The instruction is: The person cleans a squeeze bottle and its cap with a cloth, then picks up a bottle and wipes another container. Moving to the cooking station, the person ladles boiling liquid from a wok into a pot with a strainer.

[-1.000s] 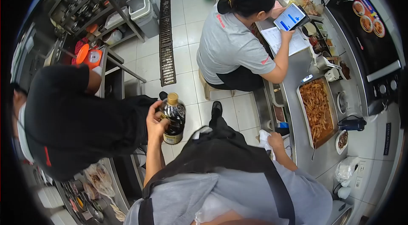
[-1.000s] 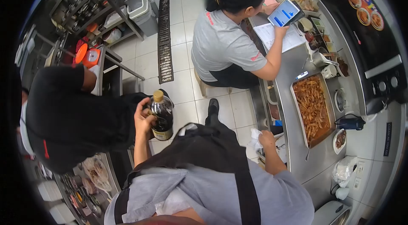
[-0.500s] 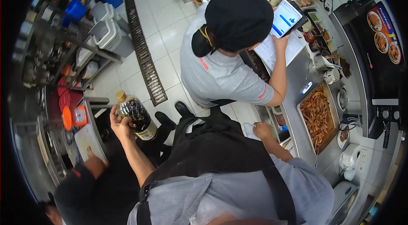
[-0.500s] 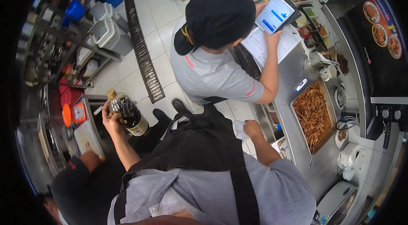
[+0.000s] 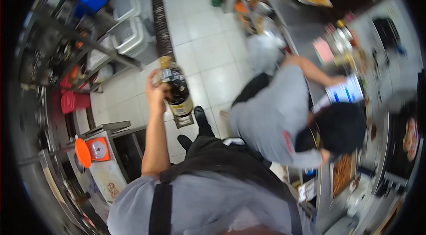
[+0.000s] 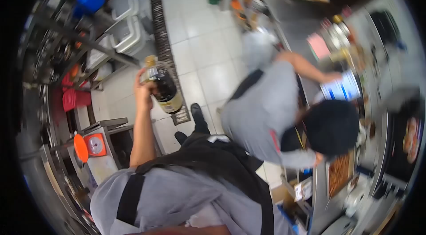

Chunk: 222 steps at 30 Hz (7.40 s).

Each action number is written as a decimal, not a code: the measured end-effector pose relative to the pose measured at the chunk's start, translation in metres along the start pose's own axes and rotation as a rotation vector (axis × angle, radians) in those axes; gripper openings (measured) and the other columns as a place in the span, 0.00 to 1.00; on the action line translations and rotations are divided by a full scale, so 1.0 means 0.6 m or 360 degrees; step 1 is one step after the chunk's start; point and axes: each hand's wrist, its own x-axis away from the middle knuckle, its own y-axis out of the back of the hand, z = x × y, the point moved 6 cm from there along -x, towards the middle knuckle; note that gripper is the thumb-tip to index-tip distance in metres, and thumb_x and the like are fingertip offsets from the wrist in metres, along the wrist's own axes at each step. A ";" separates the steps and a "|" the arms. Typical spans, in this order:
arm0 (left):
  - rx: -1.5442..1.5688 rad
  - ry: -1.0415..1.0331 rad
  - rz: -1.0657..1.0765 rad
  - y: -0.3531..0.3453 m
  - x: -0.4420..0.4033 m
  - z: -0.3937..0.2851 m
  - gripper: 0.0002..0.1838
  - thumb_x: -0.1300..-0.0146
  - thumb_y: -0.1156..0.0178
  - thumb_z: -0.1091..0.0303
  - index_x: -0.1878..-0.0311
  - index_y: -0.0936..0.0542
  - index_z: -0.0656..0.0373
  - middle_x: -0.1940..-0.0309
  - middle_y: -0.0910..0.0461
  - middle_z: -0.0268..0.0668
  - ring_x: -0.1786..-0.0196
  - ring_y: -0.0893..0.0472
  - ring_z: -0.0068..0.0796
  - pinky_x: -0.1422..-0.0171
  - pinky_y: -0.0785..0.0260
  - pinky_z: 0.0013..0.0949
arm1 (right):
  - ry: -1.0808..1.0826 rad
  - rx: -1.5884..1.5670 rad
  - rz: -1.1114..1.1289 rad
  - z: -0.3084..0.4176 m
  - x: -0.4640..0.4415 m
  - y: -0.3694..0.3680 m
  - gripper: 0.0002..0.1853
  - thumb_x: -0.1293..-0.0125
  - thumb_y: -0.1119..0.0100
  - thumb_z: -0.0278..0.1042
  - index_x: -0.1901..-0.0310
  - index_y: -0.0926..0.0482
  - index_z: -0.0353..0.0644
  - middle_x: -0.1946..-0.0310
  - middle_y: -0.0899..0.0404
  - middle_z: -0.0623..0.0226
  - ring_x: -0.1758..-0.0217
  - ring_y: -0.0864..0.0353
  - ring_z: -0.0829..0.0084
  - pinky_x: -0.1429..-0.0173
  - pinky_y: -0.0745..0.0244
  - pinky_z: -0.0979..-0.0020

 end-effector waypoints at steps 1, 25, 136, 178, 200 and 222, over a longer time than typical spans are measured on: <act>0.0011 0.0020 0.0060 0.000 -0.038 -0.012 0.41 0.59 0.46 0.87 0.35 0.31 0.55 0.80 0.25 0.35 0.84 0.30 0.23 0.82 0.41 0.28 | -0.0077 -0.0011 -0.0026 0.033 -0.046 0.030 0.21 0.41 0.41 0.55 0.72 0.15 0.42 0.63 0.15 0.54 0.59 0.14 0.56 0.59 0.20 0.59; -0.0016 0.0122 -0.0894 0.436 -0.307 -0.177 0.43 0.60 0.45 0.86 0.33 0.30 0.53 0.75 0.22 0.33 0.78 0.27 0.20 0.77 0.40 0.24 | 0.0834 0.0752 -0.0034 0.459 -1.000 0.396 0.16 0.39 0.47 0.41 0.66 0.17 0.35 0.64 0.16 0.48 0.55 0.16 0.50 0.49 0.22 0.55; 0.0121 0.0443 -0.5729 1.935 0.148 -0.154 0.33 0.41 0.47 0.85 0.30 0.38 0.64 0.46 0.26 0.40 0.42 0.25 0.31 0.43 0.31 0.30 | 0.3916 0.2668 0.2707 2.793 0.803 -1.396 0.17 0.42 0.43 0.38 0.53 0.17 0.42 0.56 0.18 0.47 0.49 0.20 0.47 0.44 0.26 0.54; 0.0785 0.0923 -0.5236 1.958 0.358 0.012 0.47 0.63 0.24 0.66 0.36 0.36 0.58 0.50 0.22 0.47 0.47 0.20 0.48 0.42 0.28 0.42 | 0.4172 0.2354 0.4971 2.391 1.024 -1.038 0.16 0.39 0.38 0.29 0.49 0.19 0.45 0.64 0.21 0.57 0.63 0.19 0.53 0.59 0.24 0.60; 0.0044 0.1005 -0.5196 1.972 0.364 0.009 0.50 0.63 0.27 0.69 0.31 0.38 0.53 0.41 0.27 0.47 0.37 0.26 0.45 0.35 0.32 0.38 | 0.3870 0.2665 0.5048 2.397 1.045 -1.043 0.11 0.43 0.35 0.26 0.58 0.18 0.34 0.68 0.20 0.48 0.66 0.20 0.49 0.61 0.27 0.61; 0.0237 0.0924 -0.5193 2.015 0.377 0.013 0.48 0.60 0.27 0.67 0.32 0.39 0.59 0.38 0.31 0.51 0.35 0.30 0.51 0.32 0.36 0.45 | 0.3917 0.2660 0.4850 2.419 1.060 -1.082 0.10 0.41 0.38 0.24 0.57 0.19 0.37 0.67 0.20 0.50 0.61 0.19 0.48 0.57 0.27 0.59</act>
